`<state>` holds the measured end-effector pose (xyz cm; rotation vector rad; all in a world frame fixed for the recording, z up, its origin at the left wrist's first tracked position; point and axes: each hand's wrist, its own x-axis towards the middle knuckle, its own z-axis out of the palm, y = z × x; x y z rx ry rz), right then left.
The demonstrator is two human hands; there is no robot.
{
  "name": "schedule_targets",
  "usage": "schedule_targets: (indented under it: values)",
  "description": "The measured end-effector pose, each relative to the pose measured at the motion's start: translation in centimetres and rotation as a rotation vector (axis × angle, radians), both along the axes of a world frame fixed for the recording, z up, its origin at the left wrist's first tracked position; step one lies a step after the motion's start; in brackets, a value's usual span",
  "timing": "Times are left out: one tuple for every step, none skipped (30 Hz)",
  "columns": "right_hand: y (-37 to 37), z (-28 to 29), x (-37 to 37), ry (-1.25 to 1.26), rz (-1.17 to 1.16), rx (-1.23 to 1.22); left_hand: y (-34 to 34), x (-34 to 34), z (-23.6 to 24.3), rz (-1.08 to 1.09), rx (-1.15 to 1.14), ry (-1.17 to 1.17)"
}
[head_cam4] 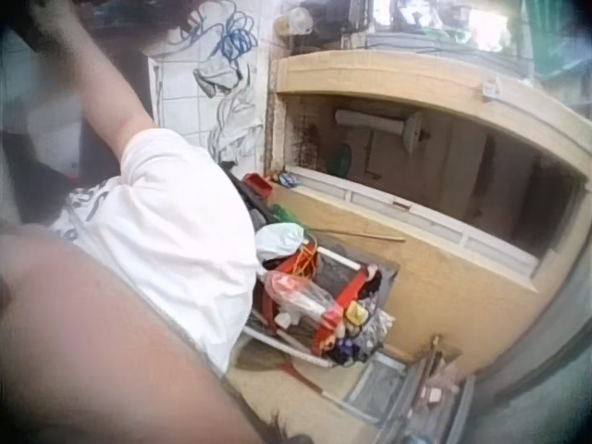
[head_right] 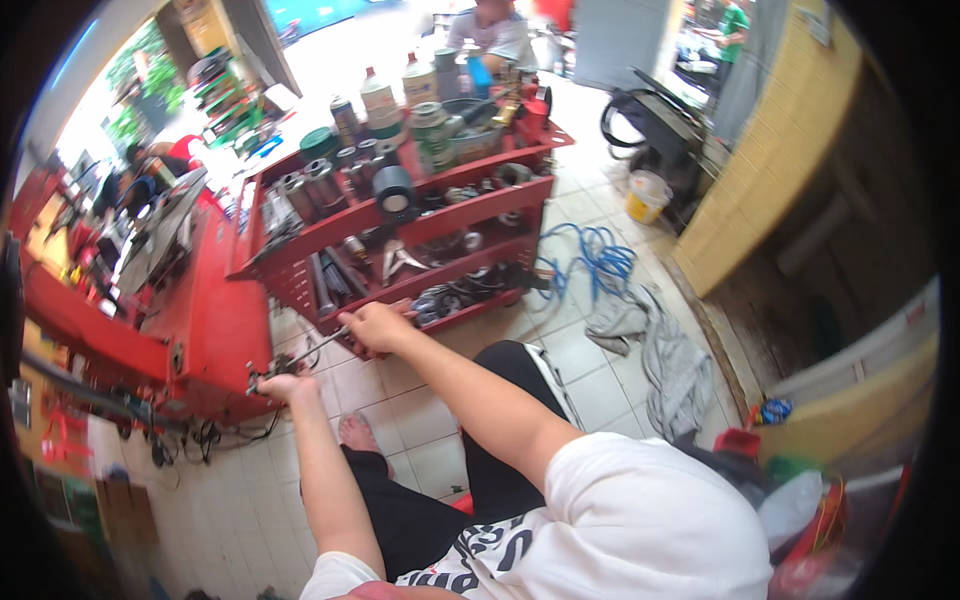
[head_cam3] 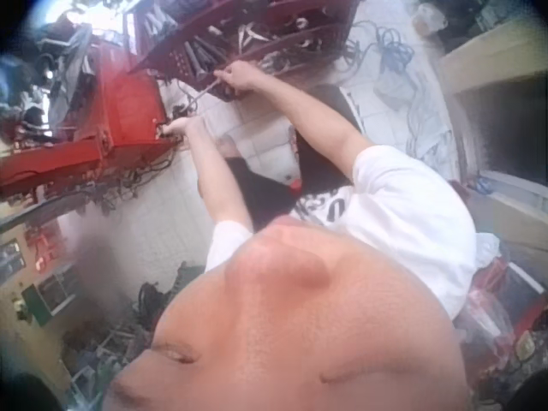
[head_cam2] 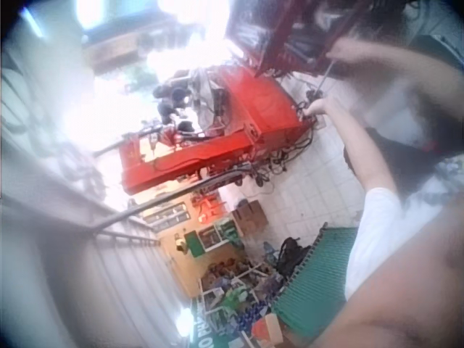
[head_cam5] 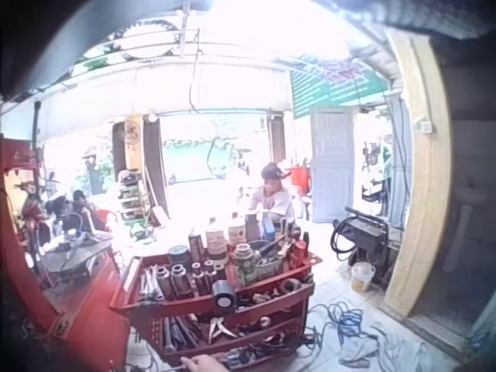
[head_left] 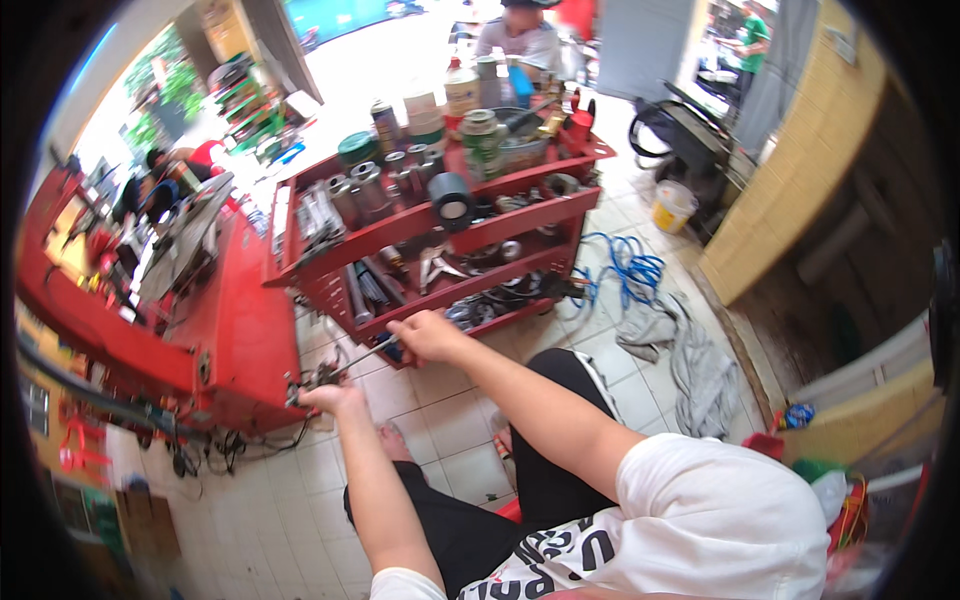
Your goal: The person sits on a low stool in a workshop and uses a wrench to tighten a bolt on a small mechanical assembly held in their left hand. They repeatedly adjust the wrench and rotate the part to access different angles.
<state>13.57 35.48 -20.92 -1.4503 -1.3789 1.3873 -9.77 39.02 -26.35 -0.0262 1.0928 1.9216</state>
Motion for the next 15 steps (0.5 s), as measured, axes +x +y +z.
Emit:
schedule_targets:
  values:
    - [-0.1,0.3,-0.6,-0.024,0.021,0.037,0.3,-1.1,-0.7,0.016,0.025,0.040]
    - [-0.5,0.8,-0.6,-0.074,0.016,0.072,0.1,-0.9,-0.6,-0.014,0.019,0.034]
    - [-0.4,0.6,-0.2,-0.099,0.023,0.057,-0.3,-0.3,0.1,-0.049,0.010,0.027]
    - [-0.3,0.1,0.0,-0.026,0.009,0.047,-0.5,-0.1,0.2,-0.058,-0.005,0.023]
    - [-0.7,0.7,0.0,-0.020,0.006,0.049,-0.9,0.5,1.3,-0.052,-0.021,0.024]
    - [-1.0,1.4,0.5,-0.012,0.000,0.031,-1.4,1.5,2.1,-0.053,-0.031,0.009]
    - [-1.3,2.1,0.4,0.005,0.013,0.020,-1.4,1.2,2.0,-0.065,-0.020,0.021]
    - [-1.2,2.3,0.4,-0.008,0.024,-0.043,-1.3,0.5,1.5,-0.077,-0.012,0.032]
    - [-1.0,2.4,0.4,-0.022,0.038,-0.107,-1.1,-0.1,0.9,-0.087,-0.005,0.042]
    - [-0.9,2.4,0.4,-0.037,0.050,-0.172,-1.1,0.2,1.1,-0.071,0.014,0.045]
    - [-0.9,2.1,0.5,-0.045,0.062,-0.147,-1.2,0.5,1.4,-0.054,0.001,0.048]
    - [-0.9,1.7,0.5,-0.053,0.074,-0.122,-1.2,0.9,1.5,-0.035,-0.011,0.051]
    - [-0.9,1.5,0.5,-0.062,0.090,-0.093,-1.3,1.1,1.9,-0.014,-0.019,0.054]
    - [-0.8,1.2,0.4,-0.054,0.070,-0.071,-1.2,1.0,1.7,-0.013,-0.018,0.059]
    - [-0.7,1.0,0.2,-0.045,0.049,-0.050,-1.0,0.9,1.3,-0.013,-0.016,0.064]
